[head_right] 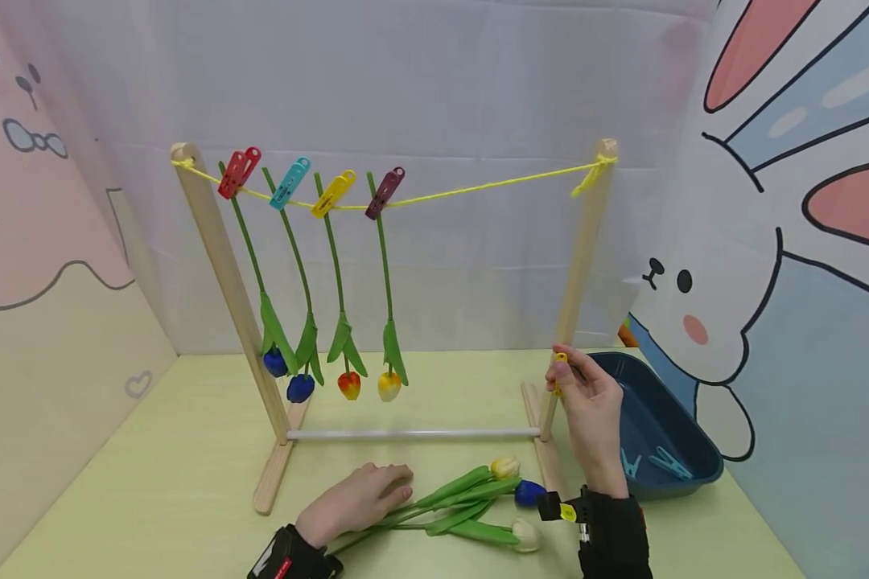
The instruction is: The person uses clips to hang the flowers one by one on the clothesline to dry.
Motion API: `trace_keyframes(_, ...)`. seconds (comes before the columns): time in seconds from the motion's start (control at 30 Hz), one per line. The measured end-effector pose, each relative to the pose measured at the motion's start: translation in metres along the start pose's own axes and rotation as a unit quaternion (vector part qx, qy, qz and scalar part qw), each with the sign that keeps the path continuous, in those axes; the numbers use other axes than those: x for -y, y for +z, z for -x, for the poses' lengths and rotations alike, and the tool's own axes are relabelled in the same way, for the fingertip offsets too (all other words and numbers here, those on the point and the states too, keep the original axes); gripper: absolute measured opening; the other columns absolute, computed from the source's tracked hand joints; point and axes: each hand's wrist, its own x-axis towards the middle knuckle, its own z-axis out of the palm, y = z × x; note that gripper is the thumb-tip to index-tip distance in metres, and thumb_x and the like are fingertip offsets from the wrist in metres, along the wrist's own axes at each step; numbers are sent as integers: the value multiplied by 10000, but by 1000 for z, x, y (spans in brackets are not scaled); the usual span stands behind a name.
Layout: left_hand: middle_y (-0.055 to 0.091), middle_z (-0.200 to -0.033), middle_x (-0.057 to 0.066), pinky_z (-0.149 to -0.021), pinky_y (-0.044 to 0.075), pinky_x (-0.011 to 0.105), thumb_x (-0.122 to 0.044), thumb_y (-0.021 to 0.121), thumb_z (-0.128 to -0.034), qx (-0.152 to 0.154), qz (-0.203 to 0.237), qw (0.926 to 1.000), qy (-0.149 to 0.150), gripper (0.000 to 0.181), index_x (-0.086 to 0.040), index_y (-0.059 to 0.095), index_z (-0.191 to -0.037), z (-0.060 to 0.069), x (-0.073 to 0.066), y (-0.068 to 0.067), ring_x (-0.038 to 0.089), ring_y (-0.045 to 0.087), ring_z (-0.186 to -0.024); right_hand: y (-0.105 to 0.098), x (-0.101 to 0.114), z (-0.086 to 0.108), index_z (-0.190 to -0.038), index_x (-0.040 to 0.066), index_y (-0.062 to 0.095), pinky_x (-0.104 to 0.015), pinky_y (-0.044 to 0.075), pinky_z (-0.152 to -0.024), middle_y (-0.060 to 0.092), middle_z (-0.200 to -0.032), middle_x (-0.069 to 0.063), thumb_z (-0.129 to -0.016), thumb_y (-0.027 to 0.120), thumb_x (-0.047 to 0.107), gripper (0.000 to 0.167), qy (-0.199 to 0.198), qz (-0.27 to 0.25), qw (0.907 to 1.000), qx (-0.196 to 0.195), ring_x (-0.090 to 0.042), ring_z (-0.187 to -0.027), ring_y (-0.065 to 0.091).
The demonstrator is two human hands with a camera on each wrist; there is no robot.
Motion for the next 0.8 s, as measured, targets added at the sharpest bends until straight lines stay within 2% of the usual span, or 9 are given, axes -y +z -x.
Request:
trace_keyframes(0.2,709,-977,23,-747,509,300,-273,582,-1028,-13,21,10000,68,259,-100,680,-1194,0,2,0,125,643,-853,-4,2,-2,-1181,-164,585,-173,558,-798,649,-1074,-90,-1053,467,78,298,100,-769,9968,168,-144,-872,620)
trace_keyframes(0.27,702,-960,14,-732,495,292,-274,583,-1028,-8,34,10000,74,255,-102,680,-1190,0,3,0,108,626,-829,-5,3,-2,-1183,-171,573,-177,558,-782,647,-1060,-99,-1055,463,99,318,100,-883,9957,260,-145,-869,623)
trace_keyframes(0.5,722,-1114,76,-846,545,363,-330,606,-1012,15,34,10000,-36,349,-90,667,-1258,2,3,-1,229,681,-1009,-8,1,-2,-1175,-138,566,-169,557,-741,671,-944,-52,-1064,426,84,286,-48,-798,9945,671,-132,-802,624)
trace_keyframes(0.6,719,-1121,86,-871,544,388,-362,639,-988,17,144,9998,-109,367,-92,676,-1233,2,3,0,261,673,-1047,-7,-1,-2,-1164,-145,566,-169,549,-712,666,-922,-54,-1067,410,71,284,-181,-850,9932,769,-134,-772,612)
trace_keyframes(0.7,711,-1065,63,-842,533,375,-384,677,-958,32,297,9994,-166,337,-115,692,-1160,3,3,-1,237,659,-1007,-6,-2,-2,-1157,-141,573,-169,539,-702,659,-914,-56,-1067,402,60,279,-316,-865,9923,829,-137,-764,596)
trace_keyframes(0.8,684,-956,17,-751,493,314,-387,708,-933,81,476,9987,-143,277,-143,690,-1062,3,3,-2,161,617,-880,-6,-1,-2,-1159,-137,570,-167,534,-708,652,-917,-51,-1070,398,68,282,-371,-799,9924,860,-138,-771,587)
